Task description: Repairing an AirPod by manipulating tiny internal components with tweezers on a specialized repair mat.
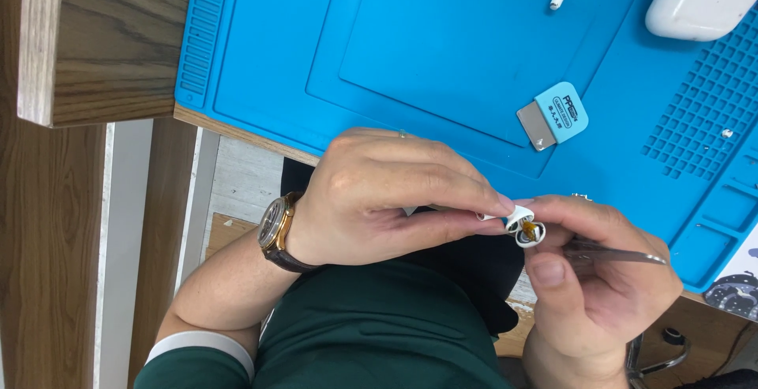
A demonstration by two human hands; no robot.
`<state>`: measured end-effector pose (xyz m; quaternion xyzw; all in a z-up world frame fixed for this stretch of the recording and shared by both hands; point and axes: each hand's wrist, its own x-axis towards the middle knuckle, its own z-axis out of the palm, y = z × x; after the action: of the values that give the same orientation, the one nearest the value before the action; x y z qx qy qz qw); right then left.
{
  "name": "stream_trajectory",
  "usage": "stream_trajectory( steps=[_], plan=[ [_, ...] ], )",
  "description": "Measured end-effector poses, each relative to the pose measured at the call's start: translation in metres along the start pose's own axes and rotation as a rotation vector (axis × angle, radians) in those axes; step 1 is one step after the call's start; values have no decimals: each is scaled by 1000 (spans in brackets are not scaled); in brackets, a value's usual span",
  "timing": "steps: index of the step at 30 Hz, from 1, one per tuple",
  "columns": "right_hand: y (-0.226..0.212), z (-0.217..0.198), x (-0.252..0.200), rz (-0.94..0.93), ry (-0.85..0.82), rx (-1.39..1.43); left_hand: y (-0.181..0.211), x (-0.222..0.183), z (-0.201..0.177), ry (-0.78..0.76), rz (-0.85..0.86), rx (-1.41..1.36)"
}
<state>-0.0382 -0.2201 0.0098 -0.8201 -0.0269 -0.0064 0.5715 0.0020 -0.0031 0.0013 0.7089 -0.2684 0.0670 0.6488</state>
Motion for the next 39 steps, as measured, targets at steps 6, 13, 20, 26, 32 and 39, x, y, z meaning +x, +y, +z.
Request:
stream_trajectory(
  steps=[6, 13, 20, 26, 32, 39],
  plan=[
    [-2, 2, 0, 14, 29, -87, -1, -2, -1, -35, 30, 110],
    [-2, 3, 1, -22, 21, -137, -2, -2, 0, -37, 57, 159],
    [1, 4, 2, -93, 15, -195, -4, -5, 2, -40, 51, 172],
    [-5, 6, 3, -41, 19, -184, -2, -3, 4, -19, 43, 153],
    [-4, 4, 4, -31, -5, -46, 0, 0, 4, -14, 47, 140],
    [-3, 3, 5, -75, -24, -85, -1, 1, 2, -66, 73, 148]
  ],
)
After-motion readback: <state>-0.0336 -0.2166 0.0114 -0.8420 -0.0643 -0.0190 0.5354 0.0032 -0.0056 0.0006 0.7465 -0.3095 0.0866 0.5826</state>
